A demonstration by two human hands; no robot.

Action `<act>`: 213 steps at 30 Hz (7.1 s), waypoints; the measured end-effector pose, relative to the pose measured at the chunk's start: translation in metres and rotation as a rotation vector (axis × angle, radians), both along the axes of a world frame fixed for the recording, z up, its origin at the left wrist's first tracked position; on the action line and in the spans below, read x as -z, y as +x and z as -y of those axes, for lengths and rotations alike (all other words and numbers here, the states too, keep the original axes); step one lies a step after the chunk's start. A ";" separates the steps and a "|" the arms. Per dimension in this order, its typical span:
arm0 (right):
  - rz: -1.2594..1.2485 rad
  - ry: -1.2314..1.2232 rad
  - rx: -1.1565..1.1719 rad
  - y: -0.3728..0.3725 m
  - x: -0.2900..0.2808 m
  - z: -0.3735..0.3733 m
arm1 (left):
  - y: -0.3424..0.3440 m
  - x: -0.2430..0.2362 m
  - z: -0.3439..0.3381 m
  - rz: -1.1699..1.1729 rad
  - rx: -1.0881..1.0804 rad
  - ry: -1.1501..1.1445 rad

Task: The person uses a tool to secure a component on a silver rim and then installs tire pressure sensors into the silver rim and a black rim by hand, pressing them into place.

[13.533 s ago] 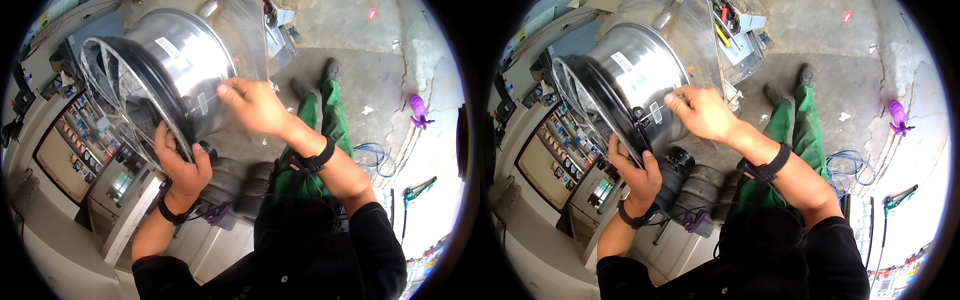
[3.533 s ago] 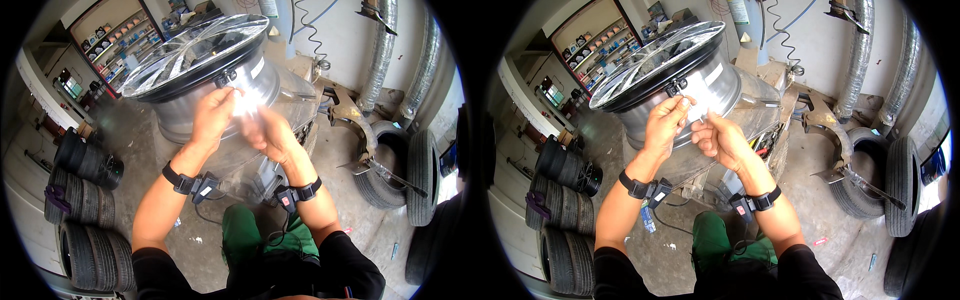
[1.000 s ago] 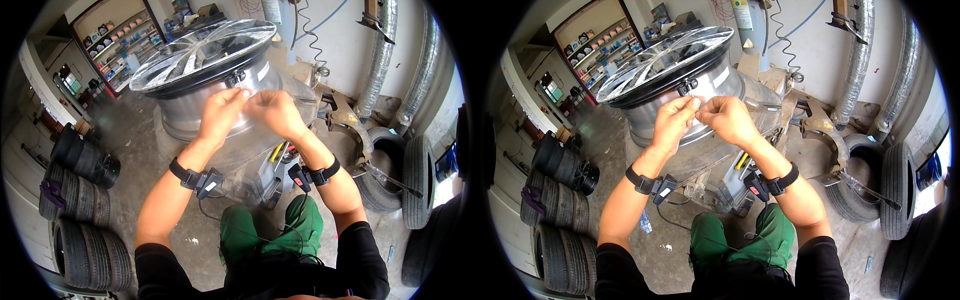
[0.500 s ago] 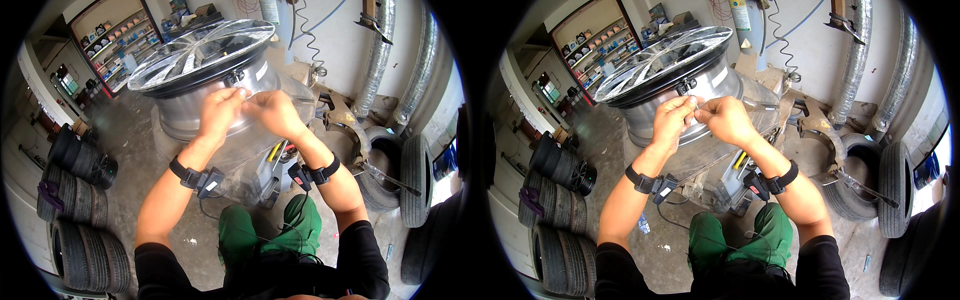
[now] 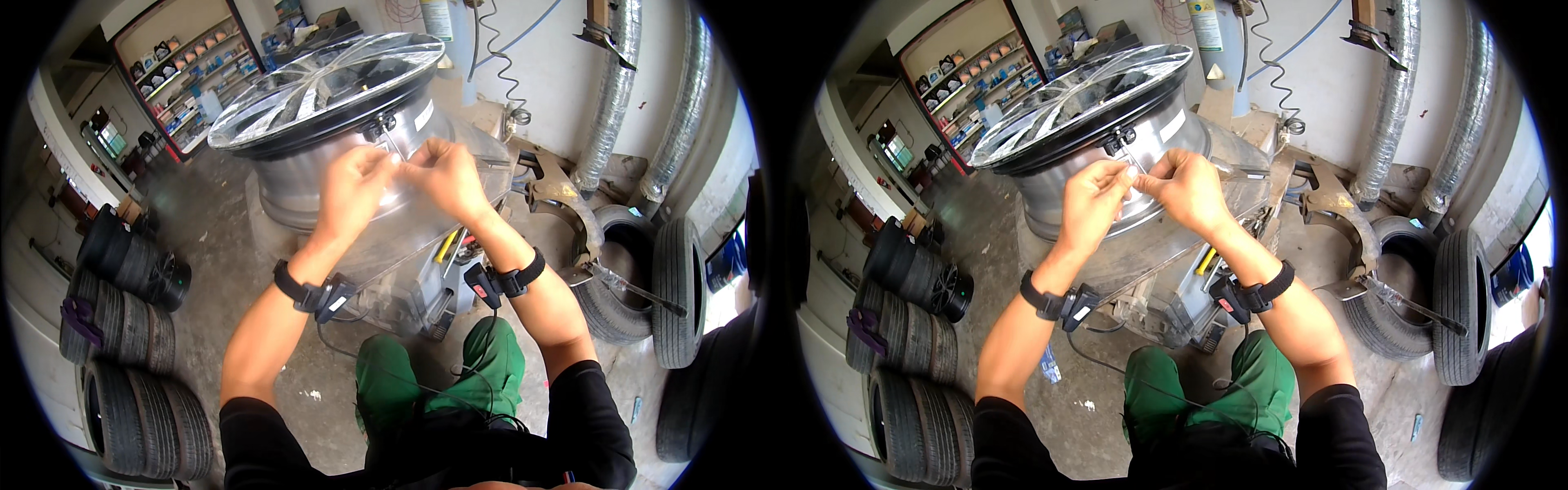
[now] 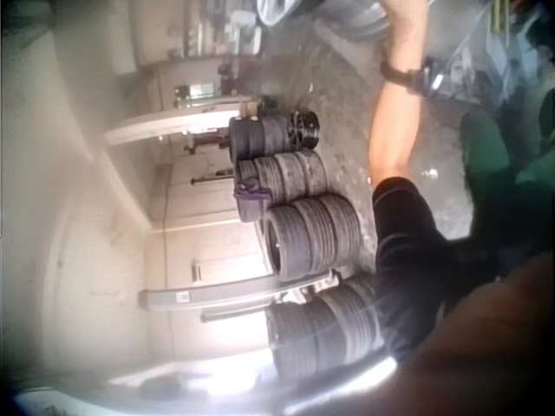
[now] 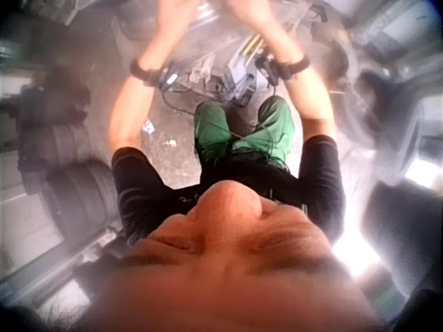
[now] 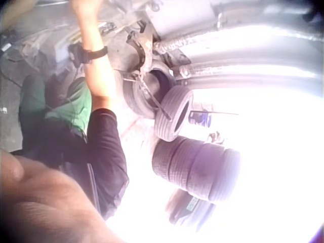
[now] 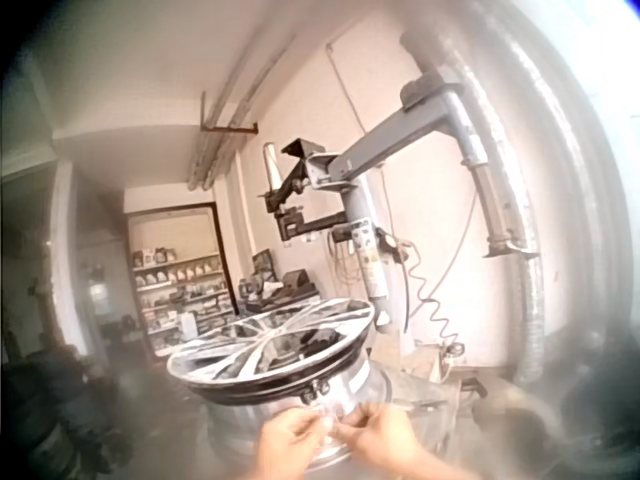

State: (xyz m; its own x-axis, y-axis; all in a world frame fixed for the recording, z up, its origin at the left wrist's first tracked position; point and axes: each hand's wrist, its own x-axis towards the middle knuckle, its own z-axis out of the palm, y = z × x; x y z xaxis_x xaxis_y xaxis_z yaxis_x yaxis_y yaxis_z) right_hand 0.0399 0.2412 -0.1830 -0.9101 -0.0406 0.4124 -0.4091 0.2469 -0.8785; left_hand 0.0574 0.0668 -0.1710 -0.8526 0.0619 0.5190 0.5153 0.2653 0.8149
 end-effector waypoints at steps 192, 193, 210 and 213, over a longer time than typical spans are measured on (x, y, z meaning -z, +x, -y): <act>-1.269 1.762 -2.296 -0.331 0.453 1.829 | -0.320 0.053 1.355 -0.701 -1.764 2.710; -1.271 1.761 -2.271 -0.329 0.453 1.823 | -0.320 0.054 1.355 -0.718 -1.767 2.711; -1.765 1.272 -2.194 -0.355 0.545 1.793 | -0.312 0.068 1.330 -0.708 -1.822 2.699; -1.650 1.233 -2.216 -0.355 0.522 1.797 | -0.313 0.060 1.325 -0.726 -1.842 2.684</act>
State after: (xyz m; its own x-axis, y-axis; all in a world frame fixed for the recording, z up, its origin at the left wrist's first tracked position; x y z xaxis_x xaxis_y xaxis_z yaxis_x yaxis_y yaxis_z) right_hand -0.3153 -1.5557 -0.7045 0.8594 -0.1550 -0.4872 -0.2187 -0.9728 -0.0763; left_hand -0.2559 -1.2582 -0.2308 0.2060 -0.0562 -0.9769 0.9592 0.2091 0.1902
